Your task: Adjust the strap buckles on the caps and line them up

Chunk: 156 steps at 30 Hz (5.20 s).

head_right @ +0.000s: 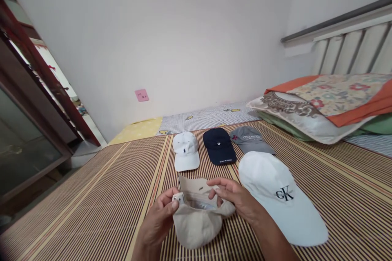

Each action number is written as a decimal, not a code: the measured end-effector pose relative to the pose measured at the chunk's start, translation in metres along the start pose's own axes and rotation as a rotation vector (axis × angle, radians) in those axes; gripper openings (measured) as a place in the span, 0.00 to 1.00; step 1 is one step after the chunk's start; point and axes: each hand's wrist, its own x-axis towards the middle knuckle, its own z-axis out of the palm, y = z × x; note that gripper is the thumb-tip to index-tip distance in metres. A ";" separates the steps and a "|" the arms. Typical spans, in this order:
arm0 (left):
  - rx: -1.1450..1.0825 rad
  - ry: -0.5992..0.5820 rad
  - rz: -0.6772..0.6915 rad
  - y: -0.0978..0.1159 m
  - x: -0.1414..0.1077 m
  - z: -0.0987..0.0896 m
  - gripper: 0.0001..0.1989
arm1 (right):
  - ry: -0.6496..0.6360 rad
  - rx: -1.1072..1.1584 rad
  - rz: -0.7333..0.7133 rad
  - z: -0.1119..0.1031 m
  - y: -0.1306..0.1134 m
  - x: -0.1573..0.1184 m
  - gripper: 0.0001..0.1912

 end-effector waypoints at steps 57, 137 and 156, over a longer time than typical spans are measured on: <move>-0.113 -0.001 -0.016 0.005 -0.007 0.022 0.20 | 0.064 -0.541 -0.113 0.103 -0.091 -0.029 0.10; 0.014 0.072 -0.022 0.001 0.001 0.038 0.23 | -0.143 -0.508 0.023 0.056 -0.078 -0.025 0.14; -0.038 -0.232 0.099 0.008 -0.005 0.028 0.27 | -0.117 -0.496 0.019 0.059 -0.076 -0.021 0.15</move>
